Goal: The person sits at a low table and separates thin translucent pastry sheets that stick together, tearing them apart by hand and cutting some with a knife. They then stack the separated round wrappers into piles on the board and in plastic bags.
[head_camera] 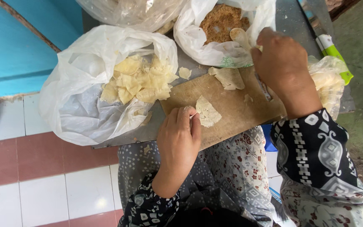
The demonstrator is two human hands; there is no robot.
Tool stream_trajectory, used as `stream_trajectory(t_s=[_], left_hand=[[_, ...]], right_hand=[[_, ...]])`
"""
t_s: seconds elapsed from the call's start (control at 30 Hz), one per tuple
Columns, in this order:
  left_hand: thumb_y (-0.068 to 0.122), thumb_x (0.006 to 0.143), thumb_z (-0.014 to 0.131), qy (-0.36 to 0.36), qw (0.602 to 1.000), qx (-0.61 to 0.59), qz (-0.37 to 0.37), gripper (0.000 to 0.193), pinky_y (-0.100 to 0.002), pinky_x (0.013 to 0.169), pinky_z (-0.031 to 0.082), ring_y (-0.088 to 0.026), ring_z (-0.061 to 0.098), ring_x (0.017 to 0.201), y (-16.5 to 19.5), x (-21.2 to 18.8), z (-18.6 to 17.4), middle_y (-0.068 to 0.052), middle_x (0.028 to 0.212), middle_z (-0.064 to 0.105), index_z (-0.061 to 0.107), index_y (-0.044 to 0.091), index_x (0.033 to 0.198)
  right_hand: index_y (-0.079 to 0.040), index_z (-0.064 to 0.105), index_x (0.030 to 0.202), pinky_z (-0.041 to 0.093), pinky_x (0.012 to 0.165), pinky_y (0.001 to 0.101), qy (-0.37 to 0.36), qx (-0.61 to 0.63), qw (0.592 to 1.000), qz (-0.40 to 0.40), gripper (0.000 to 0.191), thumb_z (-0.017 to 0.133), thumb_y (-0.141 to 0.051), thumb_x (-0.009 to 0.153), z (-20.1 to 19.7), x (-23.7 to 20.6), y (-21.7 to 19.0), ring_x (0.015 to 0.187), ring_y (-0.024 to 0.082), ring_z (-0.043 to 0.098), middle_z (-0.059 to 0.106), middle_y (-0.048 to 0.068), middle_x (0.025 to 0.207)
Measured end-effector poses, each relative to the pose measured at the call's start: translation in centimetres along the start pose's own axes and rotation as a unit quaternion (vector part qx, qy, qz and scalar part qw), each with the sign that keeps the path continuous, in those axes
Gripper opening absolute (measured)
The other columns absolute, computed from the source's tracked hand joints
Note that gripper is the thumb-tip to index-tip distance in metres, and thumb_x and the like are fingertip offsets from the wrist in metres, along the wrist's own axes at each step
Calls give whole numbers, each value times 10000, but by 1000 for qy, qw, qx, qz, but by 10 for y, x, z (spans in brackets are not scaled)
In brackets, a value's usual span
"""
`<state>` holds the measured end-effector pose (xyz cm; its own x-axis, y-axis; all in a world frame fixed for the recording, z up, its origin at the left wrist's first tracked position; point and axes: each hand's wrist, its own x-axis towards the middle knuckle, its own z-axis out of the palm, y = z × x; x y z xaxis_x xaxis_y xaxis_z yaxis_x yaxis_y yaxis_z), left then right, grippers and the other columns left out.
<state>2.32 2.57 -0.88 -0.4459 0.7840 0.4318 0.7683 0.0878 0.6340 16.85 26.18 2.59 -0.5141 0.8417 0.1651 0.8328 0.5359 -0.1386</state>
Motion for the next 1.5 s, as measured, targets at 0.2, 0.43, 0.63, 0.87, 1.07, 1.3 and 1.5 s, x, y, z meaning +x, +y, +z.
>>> stream_trajectory(t_s=[0.2,0.43,0.63,0.87,1.07,1.3,1.5], left_hand=[[127,960,693,-8,1000,5,-9,82,-432,696,522,-322,667,803,-2,-3,2,-101,869,664,650,62,983],[137,973,691,-2,1000,0,-25,75,-373,624,536,-259,694,731,-4,-1,1,-71,845,698,701,63,973],[137,971,697,0,999,-6,-32,68,-380,619,533,-262,693,725,-6,-2,0,-67,834,698,705,70,975],[137,976,686,6,998,-36,-45,58,-400,644,530,-284,688,754,-6,-1,-3,-70,854,693,690,79,978],[130,979,679,8,998,-37,-52,52,-407,645,530,-299,681,759,-8,-7,-4,-75,885,684,680,84,1005],[144,979,679,16,998,-19,-50,56,-402,633,527,-298,681,747,-7,-9,-2,-71,892,687,686,94,1003],[152,973,685,15,998,-15,-60,64,-387,617,530,-282,691,736,-7,-7,-2,-60,912,705,695,99,1008]], right_hand=[[-21,700,1060,568,771,420,74,117,989,-56,100,705,-70,972,26,0,18,851,353,730,744,169,932],[39,766,979,599,759,341,140,155,961,-182,79,714,74,931,39,32,19,816,282,745,738,186,929],[57,771,1006,581,694,309,154,147,952,-221,129,689,116,927,22,37,-1,775,247,740,735,185,867],[98,728,1066,557,616,241,97,318,937,-107,48,694,78,1037,-19,-11,-14,715,145,705,716,154,862],[63,708,1019,551,572,240,44,372,926,-45,36,679,48,1003,-40,-81,-25,674,114,696,708,127,853],[107,721,1020,525,560,274,55,281,950,-121,50,707,76,983,-37,-78,-23,674,185,685,690,182,840],[73,754,991,549,691,286,130,160,948,-243,40,718,64,1007,-2,17,1,721,203,728,724,169,821]])
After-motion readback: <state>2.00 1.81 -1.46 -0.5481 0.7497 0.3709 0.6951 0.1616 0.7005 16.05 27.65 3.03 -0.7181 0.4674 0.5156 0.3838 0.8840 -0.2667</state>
